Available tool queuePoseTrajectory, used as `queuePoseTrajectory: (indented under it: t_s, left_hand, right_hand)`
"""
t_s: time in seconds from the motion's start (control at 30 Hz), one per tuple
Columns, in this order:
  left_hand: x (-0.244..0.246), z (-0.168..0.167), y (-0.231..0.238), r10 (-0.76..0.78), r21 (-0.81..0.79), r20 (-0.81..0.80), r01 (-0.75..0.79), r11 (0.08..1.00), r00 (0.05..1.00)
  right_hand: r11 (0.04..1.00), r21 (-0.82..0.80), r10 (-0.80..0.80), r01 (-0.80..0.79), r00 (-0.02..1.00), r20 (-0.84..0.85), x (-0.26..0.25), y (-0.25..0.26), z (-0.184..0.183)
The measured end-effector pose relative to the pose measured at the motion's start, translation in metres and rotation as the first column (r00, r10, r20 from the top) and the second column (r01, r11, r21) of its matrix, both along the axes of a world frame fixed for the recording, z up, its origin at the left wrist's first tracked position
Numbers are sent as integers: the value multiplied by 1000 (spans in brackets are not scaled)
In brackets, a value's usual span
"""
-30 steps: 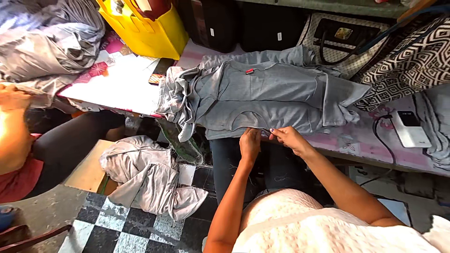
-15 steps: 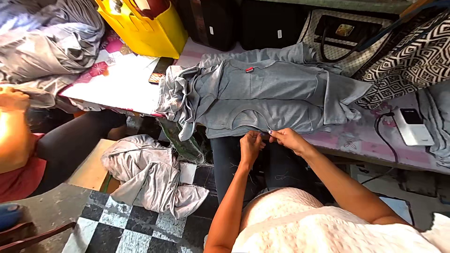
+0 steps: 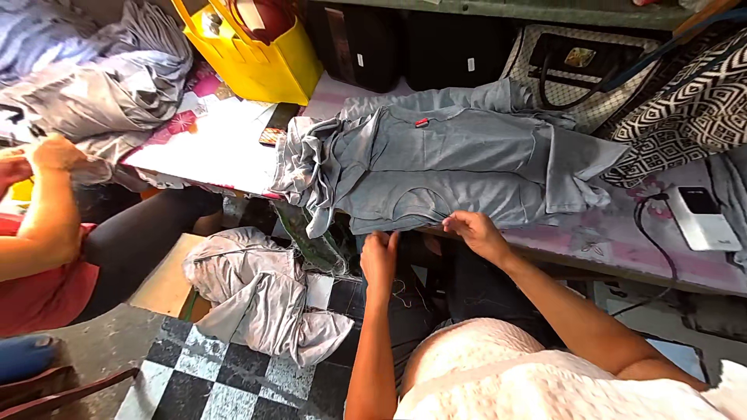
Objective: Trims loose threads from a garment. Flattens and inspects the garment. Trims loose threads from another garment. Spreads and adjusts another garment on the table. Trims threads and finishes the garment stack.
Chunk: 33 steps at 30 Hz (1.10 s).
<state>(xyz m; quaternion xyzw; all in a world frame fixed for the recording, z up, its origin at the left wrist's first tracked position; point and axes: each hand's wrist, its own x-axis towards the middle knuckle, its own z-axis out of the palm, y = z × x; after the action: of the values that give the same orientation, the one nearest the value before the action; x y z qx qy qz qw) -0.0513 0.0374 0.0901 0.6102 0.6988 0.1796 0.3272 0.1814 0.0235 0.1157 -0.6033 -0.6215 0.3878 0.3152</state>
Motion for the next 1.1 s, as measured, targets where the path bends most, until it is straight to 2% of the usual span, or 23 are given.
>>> queuePoseTrajectory:
  t_s: [0.03,0.1,0.17,0.2,0.23,0.27,0.3,0.33,0.37,0.4,0.43,0.47,0.5,0.53,0.6,0.67,0.7,0.73,0.8,0.87,0.97,1.03,1.1]
  left_hand:
    - [5,6,7,78,115,-23,-75,991,997]
    - [21,6,25,135,239,-126,-102,966,983]
    - [32,-7,44,81,199,-227,-35,979,970]
    - [31,-12,51,67,191,-208,-27,981,976]
    - [26,-13,55,89,219,-82,-69,973,993]
    - [18,-10,59,137,222,188,-178,959,973]
    - [10,-4,61,205,96,551,-305,947,809]
    - [3,4,63,292,-124,826,-349,929,482]
    - [-4,11,65,376,-319,912,-295,901,162]
    - [-6,14,64,430,-427,902,-236,873,-40]
    - [-5,13,64,437,-456,890,-216,863,-132]
    - [-2,14,64,395,-417,909,-241,876,-136]
    - [4,16,65,325,-328,944,-316,890,-63]
    - [12,19,67,237,-186,968,-401,897,82]
    - [29,30,81,61,195,875,-465,863,480]
    - [45,51,108,-43,533,548,-309,787,835]
    - [53,63,127,-92,632,369,-177,754,925]
    - [61,67,152,-136,687,209,-47,725,968]
    - [70,56,205,-225,672,-105,236,702,969]
    - [67,24,250,-299,546,-278,407,732,913]
    - [55,-4,274,-390,430,-208,442,787,897]
    - [40,0,263,-443,484,-123,444,754,888]
    - [23,-5,234,-476,623,-32,390,678,879]
  right_hand:
    - [997,83,-13,7,998,61,-10,6,-2]
    - [975,223,-42,1,982,182,-33,17,-8]
    - [932,356,-43,-63,959,281,-51,26,-15]
    - [914,393,-36,-104,943,332,-55,28,-18]
    - [897,420,-37,-135,926,377,-55,31,-20]
    - [893,422,-39,-156,908,417,-51,32,-21]
    - [906,390,-33,-165,891,453,-43,31,-24]
    - [930,327,-17,-167,870,492,-33,30,-27]
    - [955,247,12,-167,849,528,-22,27,-32]
    - [969,184,38,-167,831,555,-11,22,-37]
    - [973,159,49,-169,820,571,1,17,-43]
    - [973,162,46,-167,820,570,11,14,-45]
    - [971,180,35,-159,836,547,20,12,-44]
    - [969,210,11,-131,870,493,29,12,-40]
    - [974,226,-58,-21,939,338,49,20,-17]
    - [958,270,-167,94,950,262,72,45,18]
    - [945,290,-229,151,940,254,82,62,37]
    - [927,312,-290,206,923,254,89,82,54]
    - [897,340,-389,282,869,306,101,132,65]
    - [893,360,-414,270,807,421,111,181,36]
    - [904,332,-416,270,737,533,118,218,-28]
    - [894,341,-437,289,726,530,115,222,-36]
    - [894,335,-439,298,734,518,116,219,-36]
